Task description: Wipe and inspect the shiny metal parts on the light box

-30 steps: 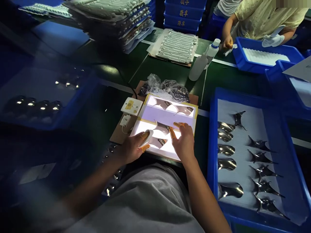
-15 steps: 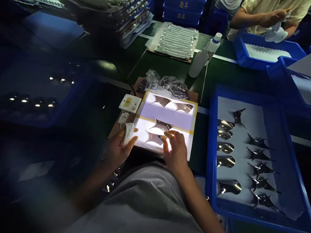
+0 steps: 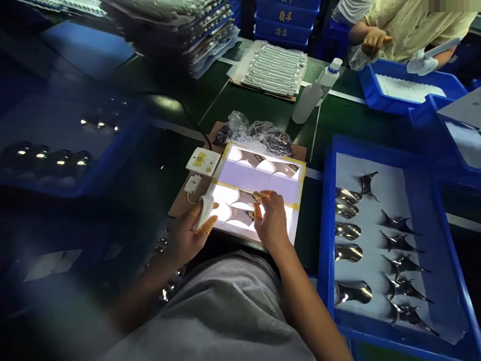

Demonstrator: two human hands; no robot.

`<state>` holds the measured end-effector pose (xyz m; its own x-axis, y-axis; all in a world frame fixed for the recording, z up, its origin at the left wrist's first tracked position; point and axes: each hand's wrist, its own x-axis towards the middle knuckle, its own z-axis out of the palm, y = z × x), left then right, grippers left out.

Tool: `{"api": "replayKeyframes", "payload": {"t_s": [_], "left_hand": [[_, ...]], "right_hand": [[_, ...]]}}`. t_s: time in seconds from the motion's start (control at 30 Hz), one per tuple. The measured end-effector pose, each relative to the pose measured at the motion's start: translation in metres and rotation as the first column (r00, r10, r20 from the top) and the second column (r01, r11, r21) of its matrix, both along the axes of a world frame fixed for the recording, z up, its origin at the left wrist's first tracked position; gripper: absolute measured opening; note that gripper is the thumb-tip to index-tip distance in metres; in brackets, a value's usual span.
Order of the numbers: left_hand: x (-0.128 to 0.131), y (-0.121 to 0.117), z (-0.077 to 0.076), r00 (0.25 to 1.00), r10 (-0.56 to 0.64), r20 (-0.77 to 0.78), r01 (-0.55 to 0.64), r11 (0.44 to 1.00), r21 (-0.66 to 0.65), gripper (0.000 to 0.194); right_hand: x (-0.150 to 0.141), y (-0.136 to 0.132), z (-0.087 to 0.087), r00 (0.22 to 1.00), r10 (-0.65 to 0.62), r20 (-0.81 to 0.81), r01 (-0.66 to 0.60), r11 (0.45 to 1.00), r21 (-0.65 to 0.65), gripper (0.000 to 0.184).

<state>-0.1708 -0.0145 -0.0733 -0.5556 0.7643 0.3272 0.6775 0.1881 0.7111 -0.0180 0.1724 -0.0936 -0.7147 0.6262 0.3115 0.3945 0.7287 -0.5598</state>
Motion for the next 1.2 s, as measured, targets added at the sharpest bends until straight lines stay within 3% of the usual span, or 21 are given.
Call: {"api": "replayKeyframes", "payload": {"t_s": [0.23,0.37,0.5,0.67,0.77,0.83,0.87,0.9,0.93,0.97,1.0,1.03,1.07,1.13,1.2], "left_hand": [[0.000,-0.003,-0.002,1.000,-0.015,0.011,0.015,0.999,0.040,0.036],[-0.001,0.000,-0.001,0.999,-0.028,-0.034,0.030,0.996,0.078,0.033],[-0.001,0.000,-0.001,0.998,-0.026,-0.059,0.032,0.994,0.108,0.038],[0.000,-0.002,0.000,0.996,-0.003,-0.084,0.012,0.993,0.113,0.038],[0.000,-0.007,0.007,0.998,0.018,-0.060,-0.011,0.994,0.107,0.034],[-0.003,-0.012,0.015,0.997,0.053,-0.047,-0.049,0.995,0.082,0.032],[-0.005,-0.016,0.019,0.996,0.075,-0.045,-0.072,0.995,0.073,0.031],[-0.007,-0.019,0.023,0.995,0.092,-0.045,-0.089,0.994,0.068,0.031],[-0.009,-0.021,0.027,0.994,0.097,-0.042,-0.094,0.993,0.068,0.029],[-0.010,-0.022,0.030,0.996,0.085,-0.040,-0.082,0.994,0.075,0.028],[-0.011,-0.022,0.032,0.998,0.049,-0.038,-0.046,0.996,0.077,0.027],[-0.012,-0.019,0.034,0.999,-0.006,-0.042,0.009,0.997,0.078,0.028],[-0.011,-0.015,0.035,0.995,-0.084,-0.055,0.088,0.994,0.067,0.031],[-0.006,-0.001,0.036,0.954,-0.277,-0.113,0.281,0.960,0.018,0.040],[0.002,0.015,0.037,0.864,-0.456,-0.216,0.454,0.889,-0.061,0.045]], "right_hand": [[0.013,-0.015,0.008,0.996,-0.053,-0.068,0.056,0.998,0.032,0.031],[0.018,-0.030,0.012,0.996,0.041,-0.076,-0.035,0.997,0.073,0.035],[0.019,-0.042,0.004,0.995,0.102,0.018,-0.104,0.990,0.099,0.047],[0.014,-0.049,-0.003,0.990,0.116,0.086,-0.127,0.983,0.135,0.033],[0.016,-0.054,0.003,0.990,0.135,0.047,-0.138,0.989,0.052,0.024],[0.022,-0.056,0.014,0.994,0.103,-0.040,-0.107,0.983,-0.146,0.026],[0.026,-0.056,0.020,0.994,0.059,-0.093,-0.085,0.945,-0.317,0.028],[0.031,-0.055,0.027,0.989,-0.010,-0.147,-0.070,0.849,-0.524,0.029],[0.036,-0.053,0.033,0.977,-0.097,-0.192,-0.076,0.680,-0.729,0.032],[0.040,-0.051,0.039,0.954,-0.196,-0.225,-0.114,0.457,-0.882,0.036],[0.043,-0.048,0.043,0.924,-0.295,-0.242,-0.180,0.222,-0.958,0.039],[0.046,-0.044,0.046,0.890,-0.385,-0.245,-0.256,0.022,-0.966,0.041],[0.048,-0.041,0.048,0.856,-0.458,-0.239,-0.326,-0.120,-0.938,0.042],[0.050,-0.037,0.048,0.819,-0.529,-0.224,-0.415,-0.276,-0.867,0.040],[0.050,-0.037,0.045,0.812,-0.546,-0.205,-0.444,-0.350,-0.825,0.038]]}}
